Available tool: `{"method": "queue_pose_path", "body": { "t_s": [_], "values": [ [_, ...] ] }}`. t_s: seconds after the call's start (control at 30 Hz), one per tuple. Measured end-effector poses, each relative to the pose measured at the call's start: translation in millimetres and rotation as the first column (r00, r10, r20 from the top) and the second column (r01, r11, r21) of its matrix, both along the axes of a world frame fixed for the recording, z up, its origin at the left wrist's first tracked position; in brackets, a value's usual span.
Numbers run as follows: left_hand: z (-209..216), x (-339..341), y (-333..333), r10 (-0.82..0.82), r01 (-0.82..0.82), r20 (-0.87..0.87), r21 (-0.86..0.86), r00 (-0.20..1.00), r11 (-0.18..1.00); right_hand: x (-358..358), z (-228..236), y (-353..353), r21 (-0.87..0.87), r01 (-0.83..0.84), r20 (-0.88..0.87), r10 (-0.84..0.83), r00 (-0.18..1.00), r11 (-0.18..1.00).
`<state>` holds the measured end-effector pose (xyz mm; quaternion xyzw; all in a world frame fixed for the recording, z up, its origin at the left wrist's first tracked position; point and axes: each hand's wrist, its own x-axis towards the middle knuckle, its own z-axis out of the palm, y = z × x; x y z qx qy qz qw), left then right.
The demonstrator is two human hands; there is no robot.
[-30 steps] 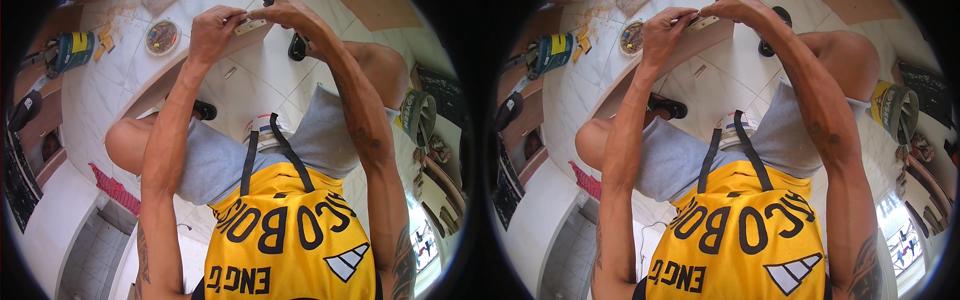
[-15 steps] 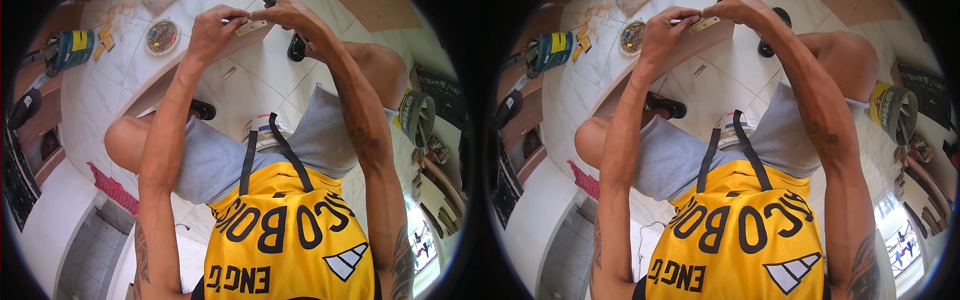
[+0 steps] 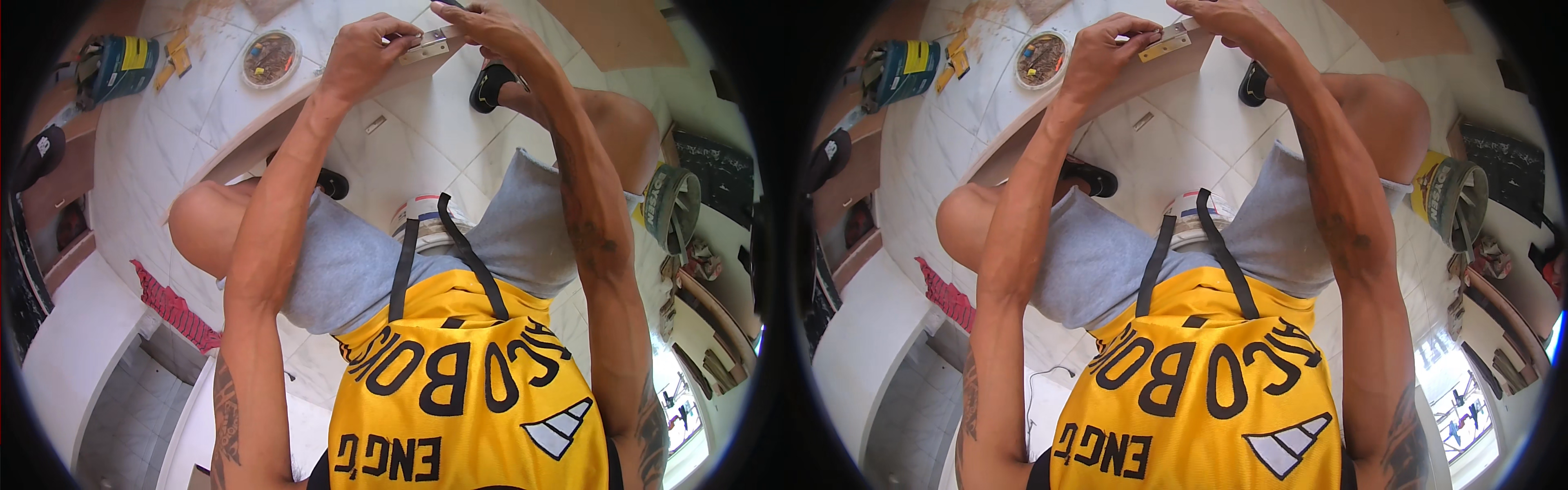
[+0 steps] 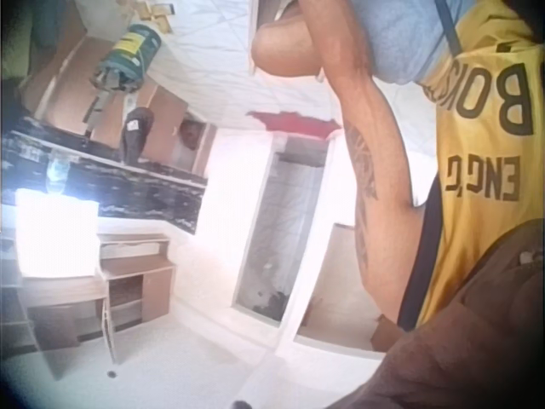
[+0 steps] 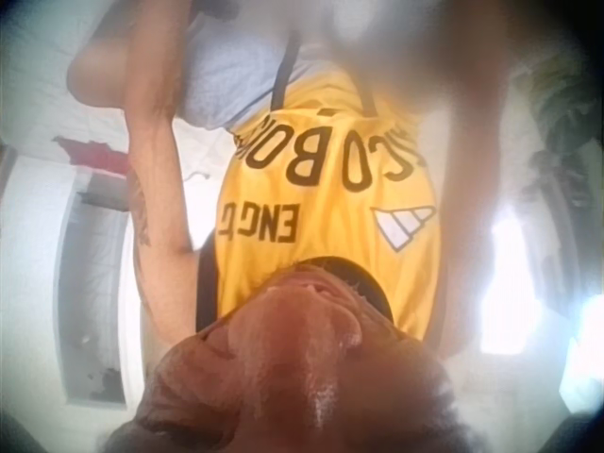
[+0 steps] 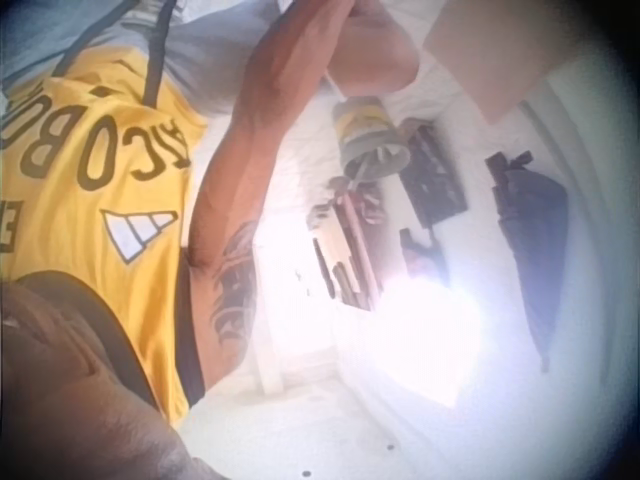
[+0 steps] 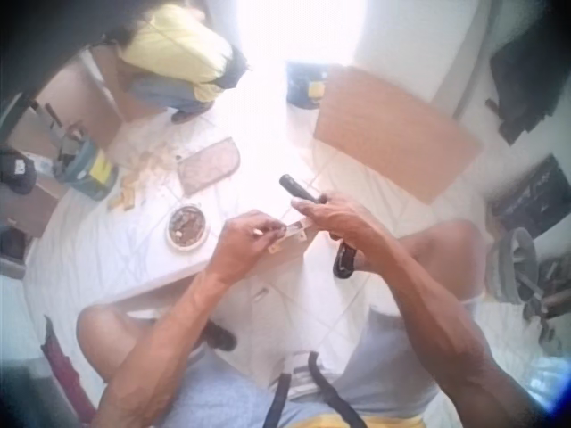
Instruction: The person attaches a metal hinge to a wooden panel using a screwdriver and small screws. The person holds the panel while positioning the hinge and then drives screws into the wood.
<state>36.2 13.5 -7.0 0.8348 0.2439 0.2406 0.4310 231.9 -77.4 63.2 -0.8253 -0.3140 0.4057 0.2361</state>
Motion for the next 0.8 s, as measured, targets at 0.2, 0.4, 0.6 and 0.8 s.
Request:
{"method": "queue_pose_path", "body": {
  "t_s": [0.2, 0.4, 0.6, 0.8],
  "values": [
    [-1, 3, 1, 0.029, -0.03, 0.048, 0.022, 0.998, 0.999, 19, 41, -1, 0.342, 0.293, -0.212, -0.23, 0.95, 0.893],
    [-7, -14, 5, 0.027, -0.026, -0.01, 0.067, 1.0, 0.997, 15, 82, 6, 0.727, 0.186, -0.308, 0.071, 0.949, 0.661],
    [-4, -6, 4, 0.018, -0.018, 0.01, 0.032, 1.0, 0.999, -21, 98, -1, 0.603, -0.127, 0.078, 0.1, 0.992, 0.788],
    [-4, 10, 3, -0.008, 0.006, 0.046, 0.027, 0.999, 1.0, -23, 109, -7, 0.536, -0.226, 0.281, 0.08, 0.956, 0.813]
  ]
}}
